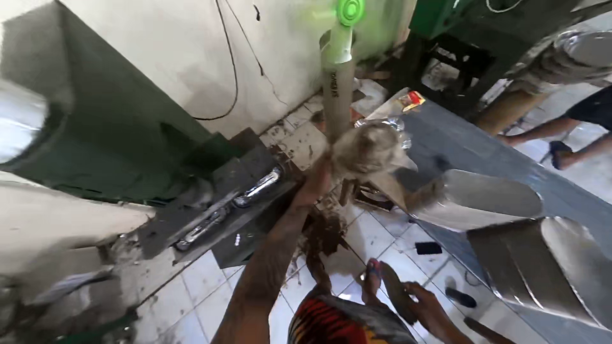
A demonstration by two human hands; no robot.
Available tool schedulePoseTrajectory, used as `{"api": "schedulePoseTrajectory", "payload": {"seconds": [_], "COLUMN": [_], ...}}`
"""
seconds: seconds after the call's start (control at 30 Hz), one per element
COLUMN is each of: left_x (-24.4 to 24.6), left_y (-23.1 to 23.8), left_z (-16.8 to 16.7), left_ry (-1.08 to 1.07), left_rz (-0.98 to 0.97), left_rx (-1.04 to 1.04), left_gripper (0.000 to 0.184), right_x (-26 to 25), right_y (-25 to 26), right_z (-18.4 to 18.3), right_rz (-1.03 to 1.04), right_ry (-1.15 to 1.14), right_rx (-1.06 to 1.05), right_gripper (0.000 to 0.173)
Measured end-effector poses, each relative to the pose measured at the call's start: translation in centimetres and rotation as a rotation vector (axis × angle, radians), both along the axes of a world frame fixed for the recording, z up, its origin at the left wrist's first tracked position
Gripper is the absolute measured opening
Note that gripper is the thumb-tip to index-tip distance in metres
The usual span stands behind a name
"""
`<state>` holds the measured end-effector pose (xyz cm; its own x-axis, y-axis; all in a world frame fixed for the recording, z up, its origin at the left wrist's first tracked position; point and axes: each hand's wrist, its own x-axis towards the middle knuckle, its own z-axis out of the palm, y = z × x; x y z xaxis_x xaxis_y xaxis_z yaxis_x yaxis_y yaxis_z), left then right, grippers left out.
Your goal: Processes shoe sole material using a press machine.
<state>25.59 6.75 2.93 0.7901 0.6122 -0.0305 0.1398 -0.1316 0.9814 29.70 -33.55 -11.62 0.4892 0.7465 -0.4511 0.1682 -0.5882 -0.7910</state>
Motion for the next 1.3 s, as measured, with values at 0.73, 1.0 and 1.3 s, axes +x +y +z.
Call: {"api": "schedulePoseTrajectory", "payload": {"seconds": [0.73, 1.0, 1.3], "left_x": [-35.4, -33.8, -25.3], "left_y": [0.1, -6.4, -6.8], "left_z": [4.2, 4.8, -3.0], "left_ry": [0.412, 0.558, 0.195], "left_rz": [-0.495, -0.476, -0.925], "left_rx": [0.406, -0.012, -0.512], "left_gripper": [0.026, 0.032, 0.030], "right_x": [-20.5, -14.9, 11.9], "right_y": [47.2, 44.6, 40.1], "right_z": [8.3, 14.1, 29.7], "right_rz": [1.180, 1.581, 0.684], "right_ry": [-0.607, -0.556, -0.606], "right_rx": [0.369, 0.275, 0.117], "right_gripper": [0.034, 0.027, 0.053]}}
